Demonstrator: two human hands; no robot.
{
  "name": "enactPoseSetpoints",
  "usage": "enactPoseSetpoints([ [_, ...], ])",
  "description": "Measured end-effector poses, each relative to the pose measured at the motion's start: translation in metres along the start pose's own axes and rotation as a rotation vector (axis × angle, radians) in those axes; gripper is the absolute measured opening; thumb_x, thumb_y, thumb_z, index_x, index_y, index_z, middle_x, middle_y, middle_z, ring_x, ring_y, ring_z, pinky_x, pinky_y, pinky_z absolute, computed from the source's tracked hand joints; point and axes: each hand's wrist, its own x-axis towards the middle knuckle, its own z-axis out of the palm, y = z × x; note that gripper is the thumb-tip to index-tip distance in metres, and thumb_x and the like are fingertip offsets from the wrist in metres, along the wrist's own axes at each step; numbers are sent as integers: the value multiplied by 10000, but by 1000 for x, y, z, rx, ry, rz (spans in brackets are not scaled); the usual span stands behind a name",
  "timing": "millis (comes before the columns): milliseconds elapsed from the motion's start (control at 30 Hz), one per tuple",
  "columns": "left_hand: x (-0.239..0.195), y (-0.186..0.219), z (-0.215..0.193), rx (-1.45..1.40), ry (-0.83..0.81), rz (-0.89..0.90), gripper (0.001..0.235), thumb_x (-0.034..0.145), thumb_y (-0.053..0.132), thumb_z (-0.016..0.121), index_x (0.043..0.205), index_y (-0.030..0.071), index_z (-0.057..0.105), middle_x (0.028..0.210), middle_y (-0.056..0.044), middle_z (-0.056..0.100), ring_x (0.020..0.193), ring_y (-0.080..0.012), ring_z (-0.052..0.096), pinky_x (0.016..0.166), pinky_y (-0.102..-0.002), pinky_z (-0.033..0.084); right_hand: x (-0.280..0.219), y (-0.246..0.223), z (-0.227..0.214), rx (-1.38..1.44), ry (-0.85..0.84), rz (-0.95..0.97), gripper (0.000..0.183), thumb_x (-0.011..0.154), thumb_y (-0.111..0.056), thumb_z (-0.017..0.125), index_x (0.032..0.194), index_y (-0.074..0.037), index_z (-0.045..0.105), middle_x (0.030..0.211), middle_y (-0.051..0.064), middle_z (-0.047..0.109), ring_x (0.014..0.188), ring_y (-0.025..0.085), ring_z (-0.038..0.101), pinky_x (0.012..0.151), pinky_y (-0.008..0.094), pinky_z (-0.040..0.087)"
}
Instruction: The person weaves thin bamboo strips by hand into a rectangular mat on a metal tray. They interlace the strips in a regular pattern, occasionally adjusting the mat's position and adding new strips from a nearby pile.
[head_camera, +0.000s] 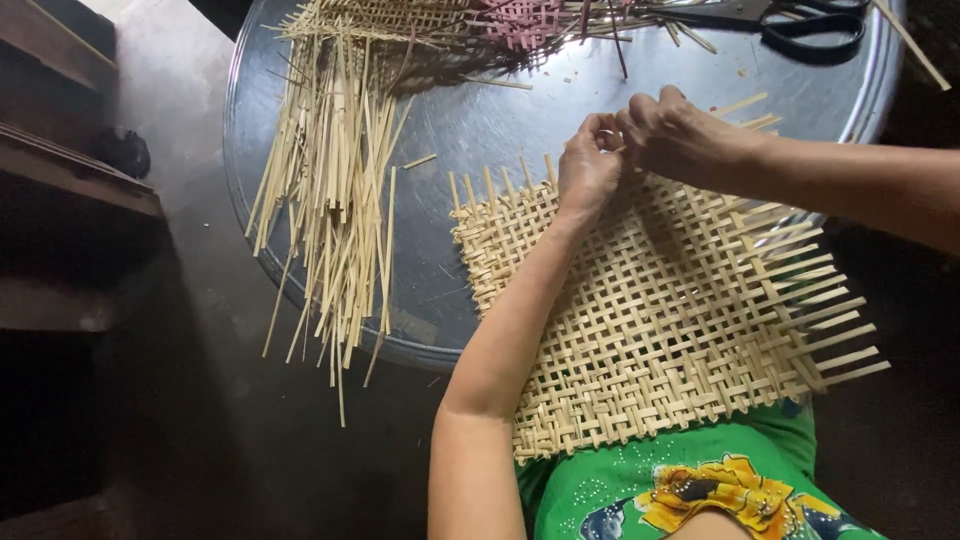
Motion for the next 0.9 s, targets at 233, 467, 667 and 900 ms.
enactPoseSetpoints([
  [233,2,-5,2,-75,-47,15,190,711,189,637,849,147,513,706,-7,603,624,-116,565,556,-249,470,8,9,19,392,-241,-190,114,827,-208,517,845,-108,570,758,0,576,540,56,516,433,168,433],
  [467,8,-12,5,-63,-25,52,162,693,147,658,814,137,551,698,5,616,650,-106,588,624,-242,486,21,13,24,663,-685,-87,302,914,-143,301,676,-145,487,463,-96,416,366,24,391,309,159,336],
  [667,3,-4,1,-43,-41,43,128,705,72,629,801,119,557,729,-17,623,654,-132,602,624,-239,527,4,-1,23,1227,-707,346,307,908,-285,391,799,-149,645,532,-8,542,443,117,454,404,221,369],
  [900,-13,12,-4,-88,-6,107,176,648,75,616,783,157,538,718,32,604,697,-107,562,624,-255,468,-6,-16,21,1432,-612,550,313,910,-303,415,877,-107,657,481,26,481,383,145,351,370,257,303],
])
